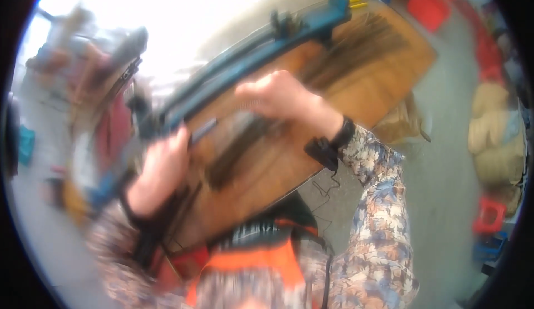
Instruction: Manually feeding and processing thin metal rods through a fabrication machine on a workbench.
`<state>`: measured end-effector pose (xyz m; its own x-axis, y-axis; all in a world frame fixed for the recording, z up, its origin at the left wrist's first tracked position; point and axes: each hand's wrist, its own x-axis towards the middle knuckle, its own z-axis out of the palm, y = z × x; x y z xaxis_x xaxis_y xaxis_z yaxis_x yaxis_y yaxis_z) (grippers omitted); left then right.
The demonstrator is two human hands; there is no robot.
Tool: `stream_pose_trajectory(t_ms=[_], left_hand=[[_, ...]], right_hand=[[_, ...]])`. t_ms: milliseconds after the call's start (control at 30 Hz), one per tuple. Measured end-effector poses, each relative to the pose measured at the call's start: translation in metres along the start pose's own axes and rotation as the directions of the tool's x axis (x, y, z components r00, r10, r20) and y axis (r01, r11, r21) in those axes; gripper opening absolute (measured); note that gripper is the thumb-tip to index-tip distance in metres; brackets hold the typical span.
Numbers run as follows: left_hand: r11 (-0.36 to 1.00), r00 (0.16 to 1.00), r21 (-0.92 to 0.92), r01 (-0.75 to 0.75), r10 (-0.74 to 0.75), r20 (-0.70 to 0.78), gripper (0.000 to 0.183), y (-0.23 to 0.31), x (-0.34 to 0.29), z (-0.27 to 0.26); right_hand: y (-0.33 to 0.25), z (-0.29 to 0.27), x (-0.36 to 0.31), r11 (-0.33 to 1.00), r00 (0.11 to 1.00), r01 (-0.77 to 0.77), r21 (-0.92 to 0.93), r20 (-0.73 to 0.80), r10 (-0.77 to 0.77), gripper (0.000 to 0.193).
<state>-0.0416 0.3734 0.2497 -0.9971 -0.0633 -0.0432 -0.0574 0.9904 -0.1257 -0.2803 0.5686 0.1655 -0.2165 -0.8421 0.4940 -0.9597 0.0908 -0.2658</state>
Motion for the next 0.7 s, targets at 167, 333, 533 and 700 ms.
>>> stream_pose_trajectory(t_ms=[167, 333, 533, 700], left_hand=[[0.988, 0.991, 0.124, -0.095, 0.105, -0.085, 0.006, -0.006, 0.037, -0.006], [0.978, 0.978, 0.068, -0.196, 0.2, -0.066, 0.006, 0.004, 0.037, -0.022], [0.992, 0.992, 0.033, -0.125, 0.126, -0.014, 0.008, 0.001, 0.026, -0.005], [0.997, 0.997, 0.037, -0.072, 0.071, 0.027, 0.007, 0.003, -0.01, 0.0]], right_hand=[[0.018, 0.002, -0.011, 0.98, 0.977, -0.14, -0.144, 0.142, 0.16, 0.042], [0.049, -0.004, -0.012, 0.998, 0.993, -0.067, 0.015, -0.098, 0.068, 0.035], [0.026, 0.011, 0.001, 0.976, 0.961, 0.212, 0.054, -0.192, -0.198, 0.029], [-0.028, 0.026, 0.004, 0.996, 1.0, -0.021, -0.083, -0.017, 0.02, 0.039]])
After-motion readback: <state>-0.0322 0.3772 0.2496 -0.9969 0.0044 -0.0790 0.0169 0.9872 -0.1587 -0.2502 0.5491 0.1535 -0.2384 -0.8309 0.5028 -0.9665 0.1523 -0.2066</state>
